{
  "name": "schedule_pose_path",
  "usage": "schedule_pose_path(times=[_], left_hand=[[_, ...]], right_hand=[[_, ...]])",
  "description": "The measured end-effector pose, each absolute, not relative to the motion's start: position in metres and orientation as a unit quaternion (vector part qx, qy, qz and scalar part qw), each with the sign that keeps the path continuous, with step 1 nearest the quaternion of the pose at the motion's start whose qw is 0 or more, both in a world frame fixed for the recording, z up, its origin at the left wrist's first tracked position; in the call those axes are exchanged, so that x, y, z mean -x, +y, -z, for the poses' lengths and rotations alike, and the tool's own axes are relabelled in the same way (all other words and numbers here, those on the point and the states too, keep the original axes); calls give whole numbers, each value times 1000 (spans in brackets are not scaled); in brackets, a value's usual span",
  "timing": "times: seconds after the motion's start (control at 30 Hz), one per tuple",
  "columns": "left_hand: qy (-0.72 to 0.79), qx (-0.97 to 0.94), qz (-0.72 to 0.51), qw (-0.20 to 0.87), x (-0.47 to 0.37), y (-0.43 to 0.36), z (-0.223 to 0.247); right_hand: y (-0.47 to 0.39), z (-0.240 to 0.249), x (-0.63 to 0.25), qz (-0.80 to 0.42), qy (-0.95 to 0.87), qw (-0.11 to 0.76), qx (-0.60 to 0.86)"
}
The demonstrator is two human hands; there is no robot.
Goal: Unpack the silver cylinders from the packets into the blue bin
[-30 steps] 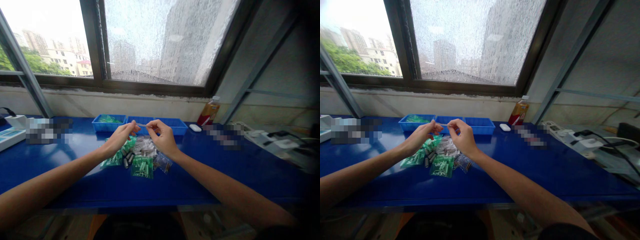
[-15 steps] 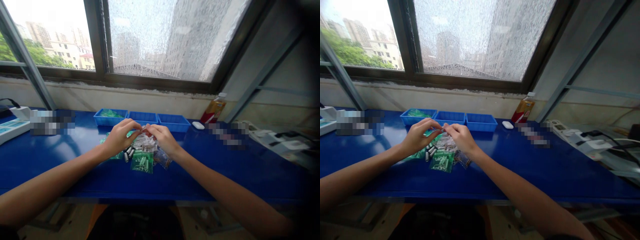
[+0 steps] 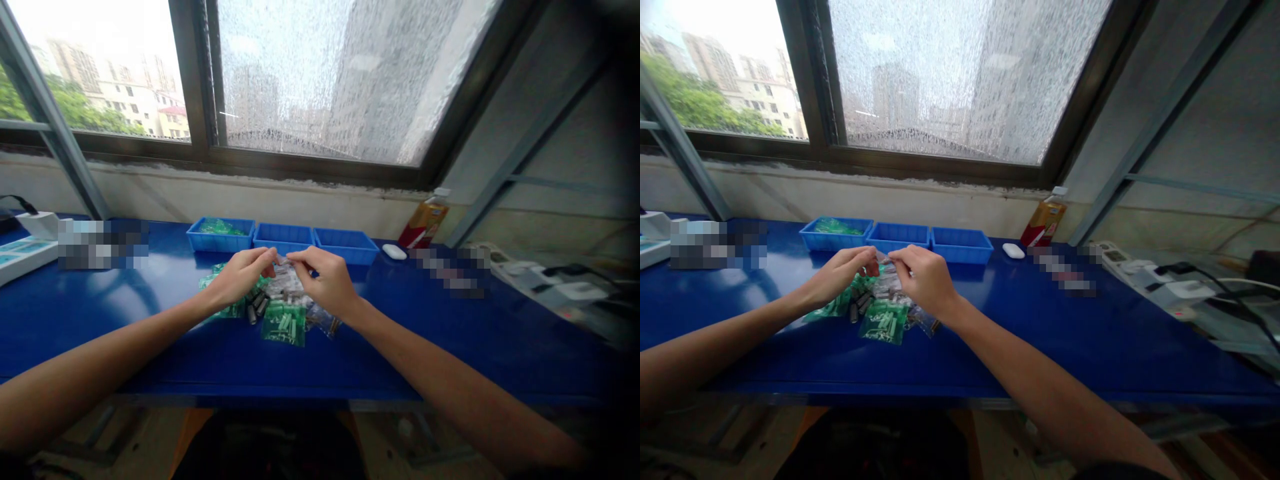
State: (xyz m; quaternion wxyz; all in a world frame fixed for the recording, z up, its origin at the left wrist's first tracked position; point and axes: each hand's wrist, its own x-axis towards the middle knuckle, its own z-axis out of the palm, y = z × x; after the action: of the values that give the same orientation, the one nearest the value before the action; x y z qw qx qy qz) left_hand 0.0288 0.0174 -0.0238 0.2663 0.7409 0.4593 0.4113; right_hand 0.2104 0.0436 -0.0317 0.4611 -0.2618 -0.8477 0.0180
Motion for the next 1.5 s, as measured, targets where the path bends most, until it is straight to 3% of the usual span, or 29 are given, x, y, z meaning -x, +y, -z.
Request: schedule_pose_path(times=[0.13,0.3,0.43,0.57,0.73,0.87,1.0,1.13,1.37,1.5], left_hand=[[441,-750,-417,264,-28,20,26],[428,-809,-402,21,-27,18,28],[397,-835,-378,-53,-25,17,26],[427,-844,-318,-60,-22,20,31],[471,-855,-211,-60,-19,22,43],[464,-856,-223,-56,-20,23,44],[459,-856,-229,-63,-19,25,37],[444,-855,-248,-99,-18,26,34],[443,-859,-248,-67,-21,25,37],[419,-865,-271,-47,-24,21,34]], right_hand=[[44,33,-209,-52,-847,463,257],[41,33,-205,-201,-807,499,243],[38,26,-204,-117,-816,510,244],[58,10,-227,67,-823,490,279],[105,14,-271,146,-743,473,450],[104,28,-264,128,-756,432,476],[67,29,-230,84,-821,416,382],[40,28,-211,49,-881,356,308],[50,40,-215,44,-931,227,283],[49,37,-211,85,-918,241,303]])
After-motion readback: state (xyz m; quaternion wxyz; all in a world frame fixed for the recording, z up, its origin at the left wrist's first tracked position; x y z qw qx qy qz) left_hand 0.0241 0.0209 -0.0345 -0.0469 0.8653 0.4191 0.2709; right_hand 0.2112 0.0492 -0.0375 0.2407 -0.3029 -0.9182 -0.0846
